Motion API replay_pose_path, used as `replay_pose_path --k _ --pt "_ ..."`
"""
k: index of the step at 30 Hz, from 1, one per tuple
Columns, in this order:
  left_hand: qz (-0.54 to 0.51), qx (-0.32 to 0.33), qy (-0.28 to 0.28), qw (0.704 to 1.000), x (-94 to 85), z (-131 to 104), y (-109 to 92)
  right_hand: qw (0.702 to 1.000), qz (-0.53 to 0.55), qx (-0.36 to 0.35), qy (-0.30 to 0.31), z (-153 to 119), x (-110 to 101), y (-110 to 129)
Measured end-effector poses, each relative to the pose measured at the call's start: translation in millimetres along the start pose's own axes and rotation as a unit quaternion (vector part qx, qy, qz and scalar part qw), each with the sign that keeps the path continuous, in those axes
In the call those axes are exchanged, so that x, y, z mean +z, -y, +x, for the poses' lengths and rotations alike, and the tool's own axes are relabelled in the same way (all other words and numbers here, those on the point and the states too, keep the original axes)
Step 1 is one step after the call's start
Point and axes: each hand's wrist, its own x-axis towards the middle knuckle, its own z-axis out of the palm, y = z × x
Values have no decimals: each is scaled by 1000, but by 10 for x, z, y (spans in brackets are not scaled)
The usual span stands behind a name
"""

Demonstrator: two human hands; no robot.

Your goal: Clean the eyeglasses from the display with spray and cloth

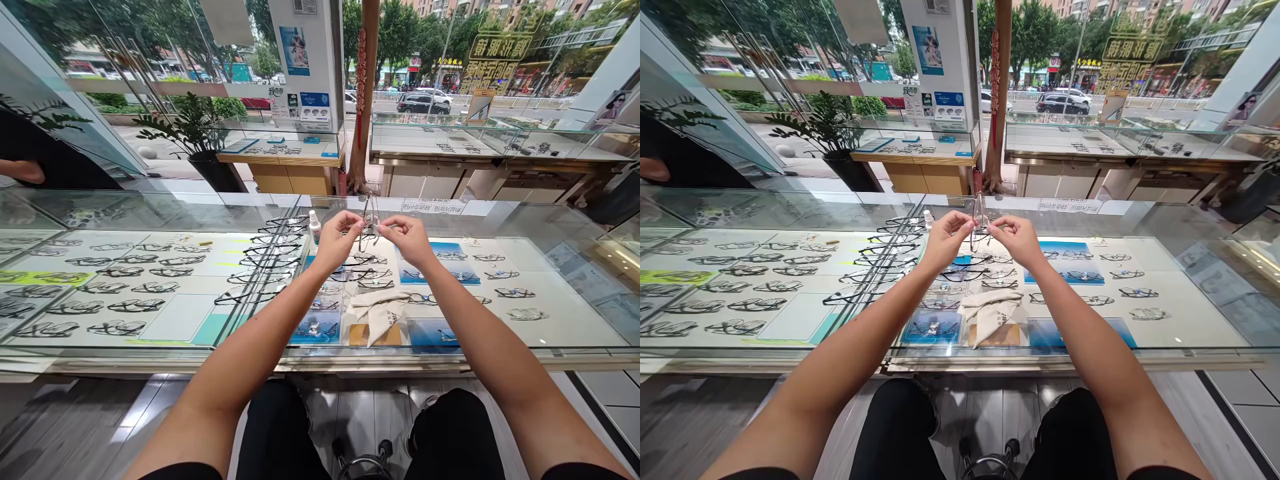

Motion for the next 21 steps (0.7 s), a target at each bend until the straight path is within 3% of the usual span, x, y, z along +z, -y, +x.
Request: replay_pose_path --k 4,8,14,21 --pt "-32 -9 -2 999 12 -12 19 999 -25 -15 -34 1 0 -3" --pt "11 9 -18 1000 -1 -22 -19 989 -98 -52 -100 -1 -28 -29" --pt "97 28 -35 994 -150 47 -47 941 -264 -118 -177 -3 -131 -49" --pt "83 21 17 996 -334 160 -44 897 -363 -161 -195 30 -228 -93"
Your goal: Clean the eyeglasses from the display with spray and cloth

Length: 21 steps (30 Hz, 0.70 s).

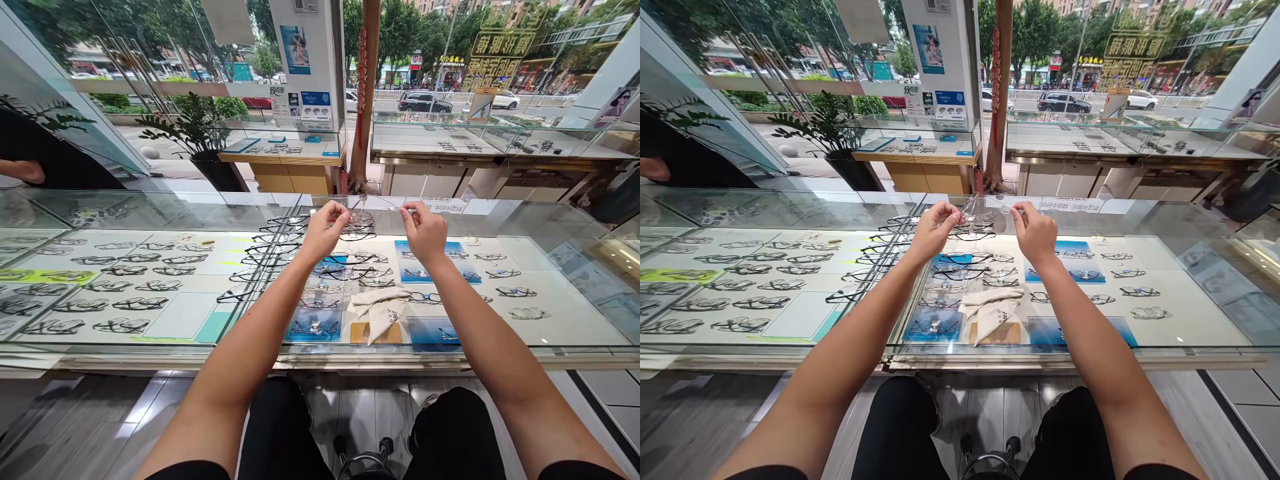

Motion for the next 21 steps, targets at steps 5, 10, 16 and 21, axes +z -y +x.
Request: replay_pose_path --k 5,10,16,21 --pt "-127 -80 54 987 11 26 52 1000 13 -6 -13 1 -5 -8" --pt "-158 -145 120 969 32 -18 19 998 43 21 -36 11 -28 15" --pt "-174 -150 122 966 115 -74 -32 993 79 41 -75 -30 -22 141" --pt "-188 -136 127 964 178 -86 -21 994 72 75 30 -92 35 267"
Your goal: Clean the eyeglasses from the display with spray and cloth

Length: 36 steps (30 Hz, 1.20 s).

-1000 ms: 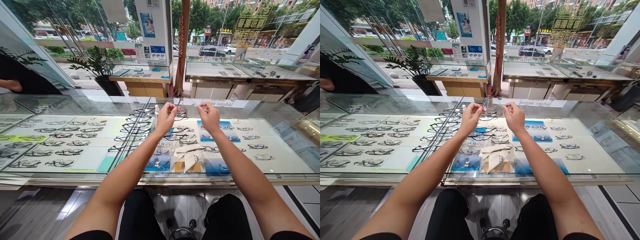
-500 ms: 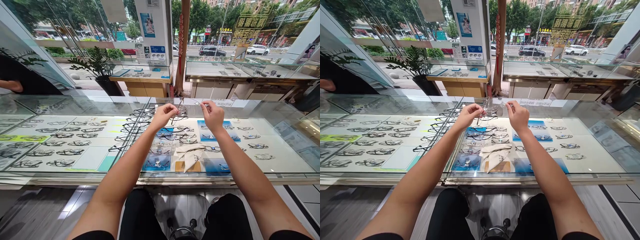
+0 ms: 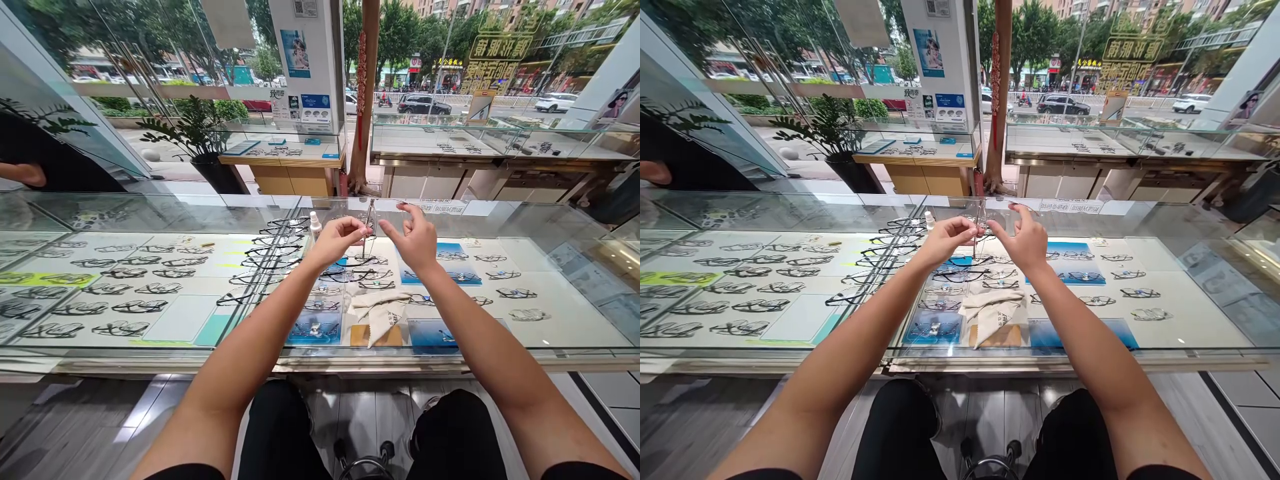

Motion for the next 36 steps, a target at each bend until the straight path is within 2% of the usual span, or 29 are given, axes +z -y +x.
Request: replay_pose_path --k 6,14,22,26,32,36 --pt "17 24 23 999 56 -25 26 1000 -3 26 12 -10 25 18" --pt "40 30 22 998 89 -26 35 998 -6 58 34 -6 2 65" --pt "36 35 11 999 75 -4 74 997 -11 59 41 8 -11 29" --pt "31 37 -14 999 54 16 89 997 -18 63 43 26 -16 7" --pt "-1 55 -83 995 6 49 79 998 -10 52 33 50 -5 -52" --pt "-6 77 -130 988 -38 71 63 995 -35 76 50 62 -2 -63"
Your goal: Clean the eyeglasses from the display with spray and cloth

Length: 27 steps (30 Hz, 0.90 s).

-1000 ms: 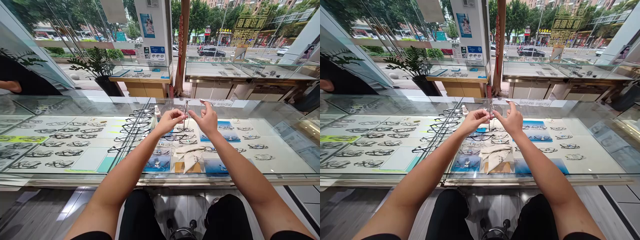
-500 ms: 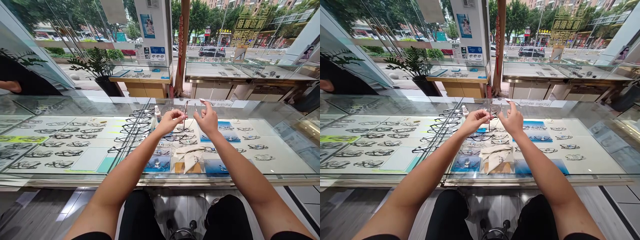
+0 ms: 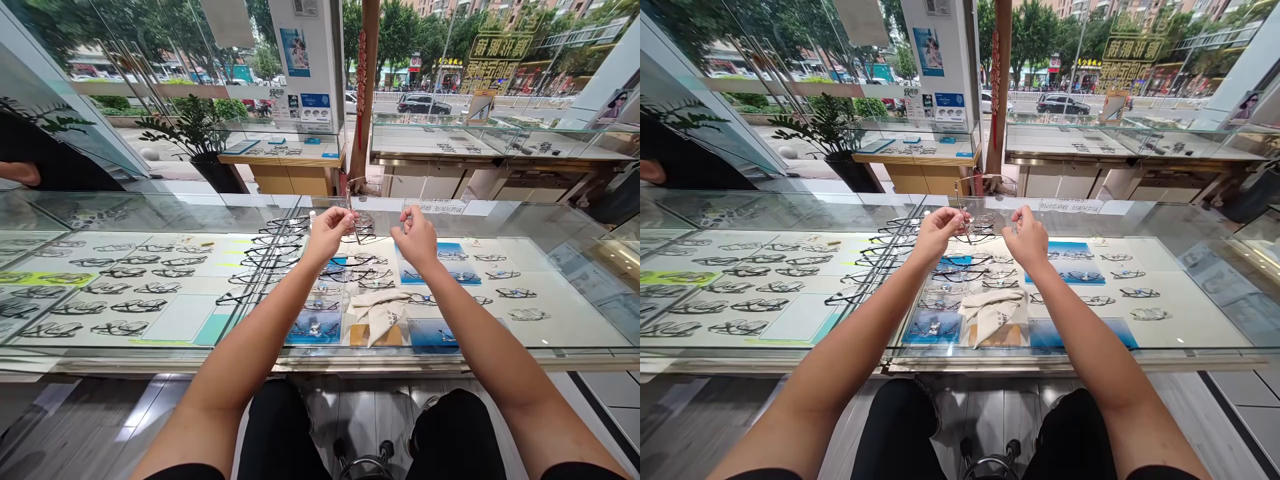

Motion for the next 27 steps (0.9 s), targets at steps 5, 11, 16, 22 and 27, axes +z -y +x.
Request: replay_pose_path --k 5,11,16,22,27 --pt "12 19 -26 999 -30 9 1 999 -15 13 33 5 -4 -5" --pt "90 43 47 994 40 -75 -14 996 21 -67 48 -50 -9 67" --pt "125 79 63 987 97 -128 -36 968 126 -164 140 -109 84 101" --pt "75 53 88 992 94 -110 -3 953 190 -161 173 -147 163 104" --pt "112 67 82 988 130 -156 -70 951 216 -130 180 -151 153 115"
